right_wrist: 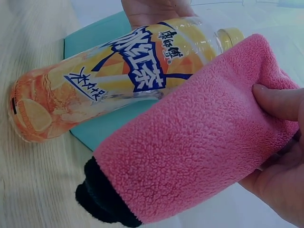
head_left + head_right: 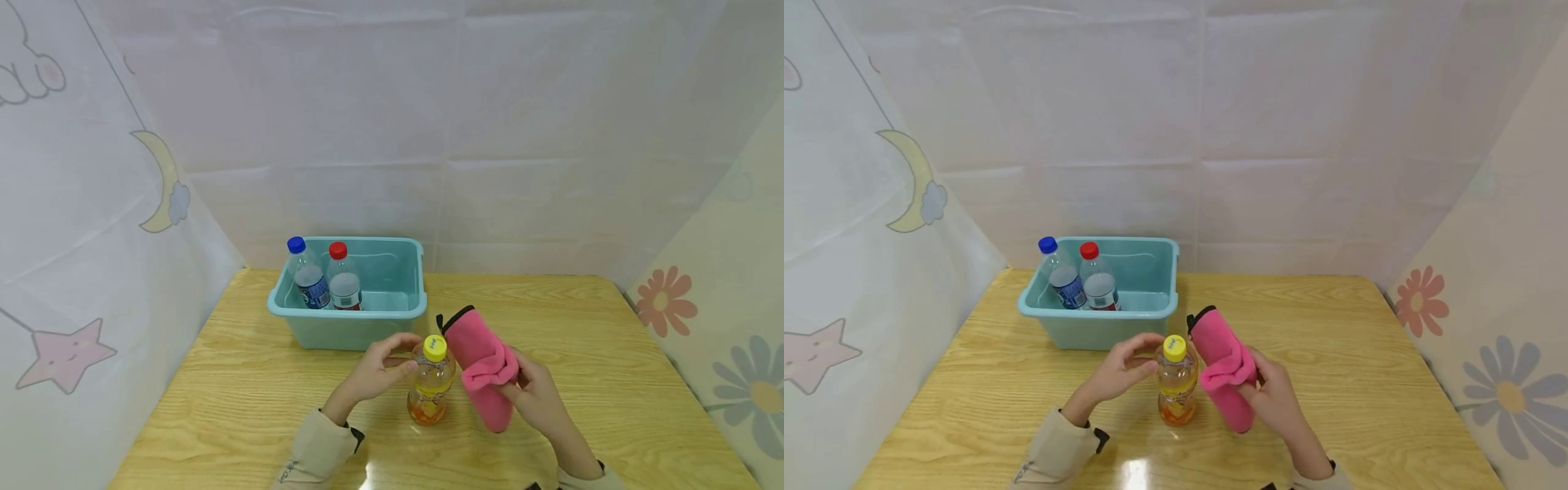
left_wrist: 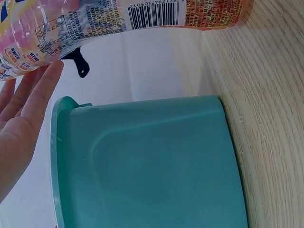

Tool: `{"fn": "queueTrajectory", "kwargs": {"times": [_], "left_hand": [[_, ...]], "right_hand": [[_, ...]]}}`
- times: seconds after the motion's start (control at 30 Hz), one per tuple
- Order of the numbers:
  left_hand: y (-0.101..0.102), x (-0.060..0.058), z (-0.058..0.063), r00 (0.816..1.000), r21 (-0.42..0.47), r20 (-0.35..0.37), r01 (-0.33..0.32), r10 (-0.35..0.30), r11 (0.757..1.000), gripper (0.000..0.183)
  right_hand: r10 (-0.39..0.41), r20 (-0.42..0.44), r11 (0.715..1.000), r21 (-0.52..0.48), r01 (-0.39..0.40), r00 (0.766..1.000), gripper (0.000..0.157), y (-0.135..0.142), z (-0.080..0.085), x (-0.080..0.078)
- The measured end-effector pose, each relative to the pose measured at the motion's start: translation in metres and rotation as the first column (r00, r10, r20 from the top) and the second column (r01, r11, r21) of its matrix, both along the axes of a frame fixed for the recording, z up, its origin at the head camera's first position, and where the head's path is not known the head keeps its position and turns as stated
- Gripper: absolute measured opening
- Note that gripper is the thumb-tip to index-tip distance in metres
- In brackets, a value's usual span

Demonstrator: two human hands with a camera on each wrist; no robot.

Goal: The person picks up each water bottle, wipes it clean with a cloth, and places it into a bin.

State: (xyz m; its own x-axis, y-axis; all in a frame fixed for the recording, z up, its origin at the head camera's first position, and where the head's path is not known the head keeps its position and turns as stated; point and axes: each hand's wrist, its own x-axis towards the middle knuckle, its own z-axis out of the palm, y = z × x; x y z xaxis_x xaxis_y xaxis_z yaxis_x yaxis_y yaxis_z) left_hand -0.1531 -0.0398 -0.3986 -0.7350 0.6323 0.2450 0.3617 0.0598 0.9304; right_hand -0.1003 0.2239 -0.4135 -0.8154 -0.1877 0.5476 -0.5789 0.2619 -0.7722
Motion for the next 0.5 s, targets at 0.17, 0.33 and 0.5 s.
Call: {"fn": "queueTrajectory", "kwargs": {"times": [0.17,0.33,0.5], "left_hand": [[0.0,0.001,0.002,1.0,-0.011,-0.001,-0.003,0.003,1.0,0.034],[0.001,0.004,0.001,0.998,-0.016,-0.056,-0.029,0.028,0.999,0.035],[0.003,0.004,-0.006,0.975,0.084,-0.203,-0.073,0.089,0.994,0.032]], "right_hand": [[0.011,-0.045,0.999,-0.049,-0.013,0.999,0.051,-0.005,0.002,0.0],[0.043,-0.098,0.996,-0.078,-0.05,0.994,0.054,-0.012,0.001,-0.001],[0.027,-0.107,0.999,-0.043,-0.031,0.994,0.05,-0.018,0.0,-0.001]]}}
